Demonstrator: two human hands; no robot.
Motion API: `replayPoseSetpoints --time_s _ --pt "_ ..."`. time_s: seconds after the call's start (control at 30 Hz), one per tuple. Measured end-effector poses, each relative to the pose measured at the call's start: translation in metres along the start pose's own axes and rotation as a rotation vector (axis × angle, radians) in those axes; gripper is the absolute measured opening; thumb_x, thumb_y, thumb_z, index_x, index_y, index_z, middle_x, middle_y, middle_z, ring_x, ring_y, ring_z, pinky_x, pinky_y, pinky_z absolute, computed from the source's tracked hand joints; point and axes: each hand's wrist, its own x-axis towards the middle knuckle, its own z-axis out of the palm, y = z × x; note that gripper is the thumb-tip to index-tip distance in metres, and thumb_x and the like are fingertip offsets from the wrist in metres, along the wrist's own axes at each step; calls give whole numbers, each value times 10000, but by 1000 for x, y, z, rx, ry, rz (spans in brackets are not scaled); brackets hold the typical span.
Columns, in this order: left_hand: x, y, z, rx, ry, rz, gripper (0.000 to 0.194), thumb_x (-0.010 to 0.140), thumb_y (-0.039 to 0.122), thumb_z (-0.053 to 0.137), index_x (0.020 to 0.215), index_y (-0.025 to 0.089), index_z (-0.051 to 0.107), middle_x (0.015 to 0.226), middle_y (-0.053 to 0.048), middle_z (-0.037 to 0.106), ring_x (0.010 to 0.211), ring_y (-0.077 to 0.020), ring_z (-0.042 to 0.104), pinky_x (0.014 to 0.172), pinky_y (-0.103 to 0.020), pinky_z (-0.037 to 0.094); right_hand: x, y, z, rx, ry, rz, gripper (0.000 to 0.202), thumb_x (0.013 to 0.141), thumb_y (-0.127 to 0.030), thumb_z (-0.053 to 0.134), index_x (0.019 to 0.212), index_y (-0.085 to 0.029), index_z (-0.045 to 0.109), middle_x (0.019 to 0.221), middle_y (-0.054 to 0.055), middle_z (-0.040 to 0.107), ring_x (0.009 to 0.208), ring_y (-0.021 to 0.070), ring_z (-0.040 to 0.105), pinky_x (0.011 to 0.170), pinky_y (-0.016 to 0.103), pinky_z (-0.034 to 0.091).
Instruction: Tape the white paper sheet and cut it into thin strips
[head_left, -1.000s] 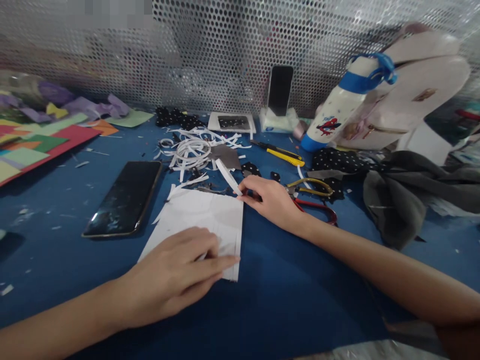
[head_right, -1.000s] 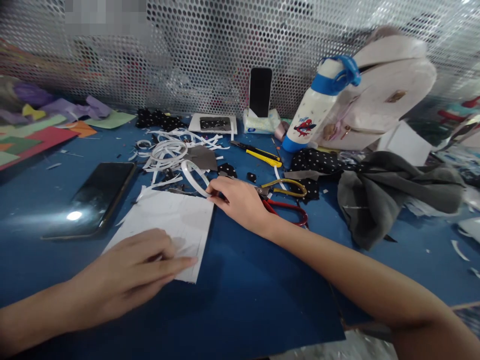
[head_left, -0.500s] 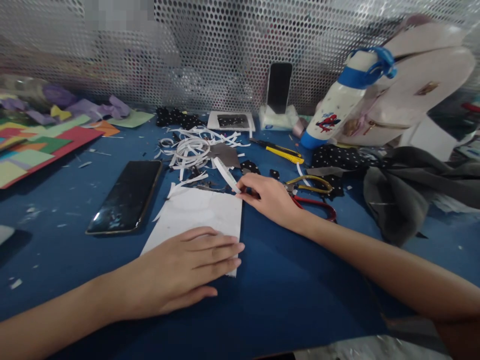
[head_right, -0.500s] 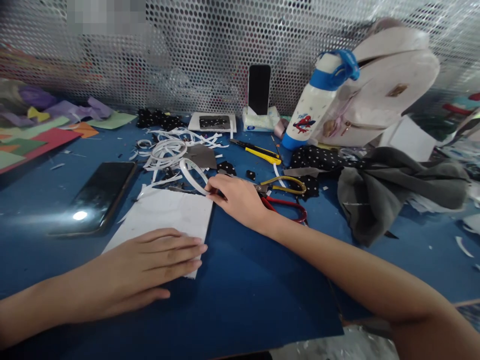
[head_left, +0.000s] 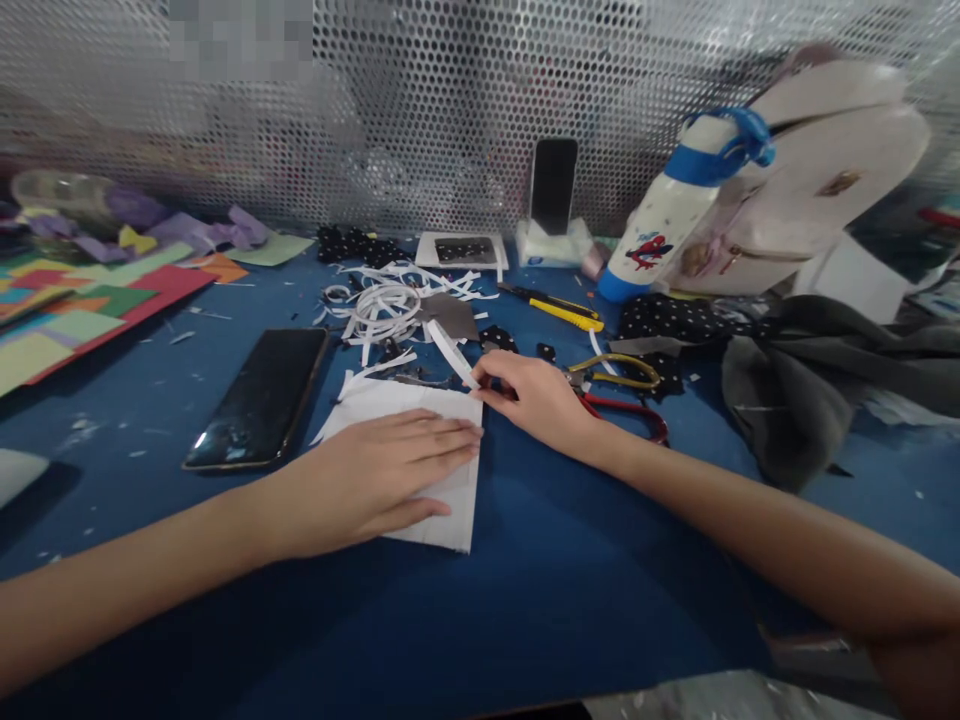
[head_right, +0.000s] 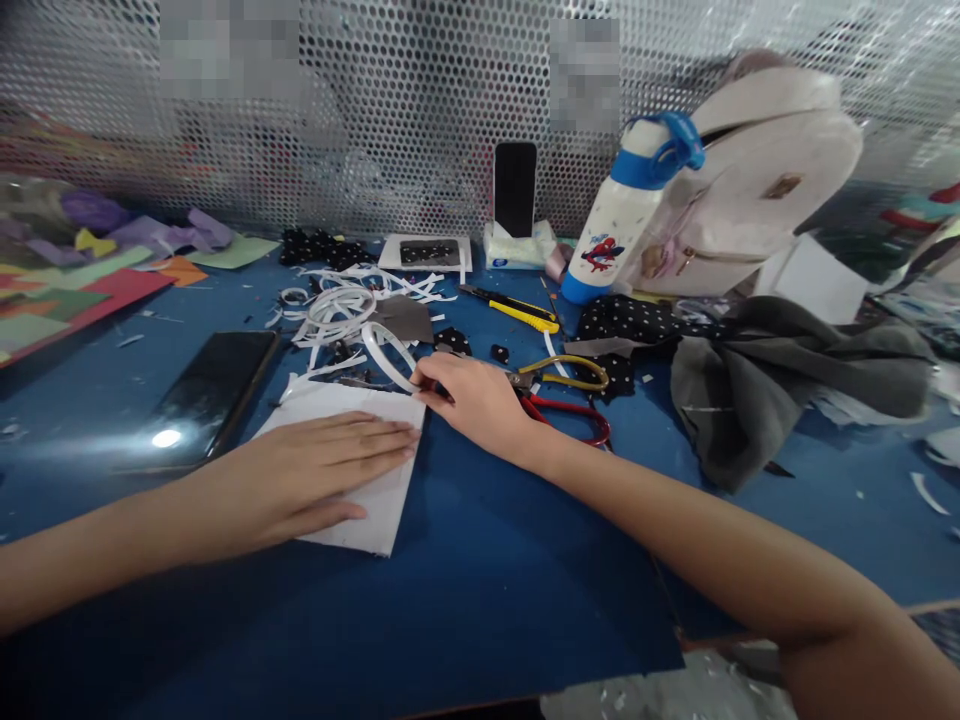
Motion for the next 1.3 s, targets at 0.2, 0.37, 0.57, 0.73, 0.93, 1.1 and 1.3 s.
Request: replayPoseSetpoints --time_s 0.2,0.37,0.57,0.73,0.93,1.1,1.3 --pt "14 -10 19 155 80 -35 475 1052 381 366 1417 100 483 1463 -124 488 1355 -284 465 1150 -449 358 -1 4 0 -25 -19 -46 40 919 -150 564 923 -187 578 895 18 634 769 157 592 653 253 396" --pt "16 -11 17 60 150 -35 413 1043 324 405 1378 122 536 1428 -103 530 1334 -271 495 1120 -455 414 -1 -2 -17 -131 -137 -145 237 948 -128 503 1170 -185 562 1163 79 644 990 216 631 763 291 455" --pt "16 -20 13 -39 216 -46 329 1045 273 411 1290 193 617 1351 -31 609 1239 -164 586 1034 -313 504 -14 2 -79 -433 -193 -13 250 989 -342 490 1191 -224 579 1170 55 665 909 236 667 688 325 476" --pt "15 -21 15 -19 257 -31 328 1041 273 409 1262 207 642 1319 -60 631 1170 -223 622 972 -397 539 -53 36 -113 -448 -331 169 416 886 -503 610 1179 -207 607 1146 97 667 1068 311 619 867 427 488" --pt "17 -18 12 7 306 -30 302 1021 241 443 1212 212 675 1281 -149 593 1173 -310 556 938 -517 504 -70 51 -106 -418 -316 217 392 818 -387 652 1155 -195 594 1128 97 640 1031 279 625 851 373 506" --pt "17 -17 11 17 325 -33 278 1014 238 468 1215 237 660 1296 -141 549 1182 -298 523 945 -517 491 -65 39 -101 -508 -297 246 371 741 -207 628 1109 -157 610 1078 115 596 889 259 634 754 353 504" --pt "15 -16 13 22 329 -34 280 1023 241 453 1213 230 659 1303 -141 541 1189 -294 518 963 -518 478 -79 18 -123 -508 -247 234 242 838 -438 622 863 -198 642 900 65 605 742 223 607 662 334 458"
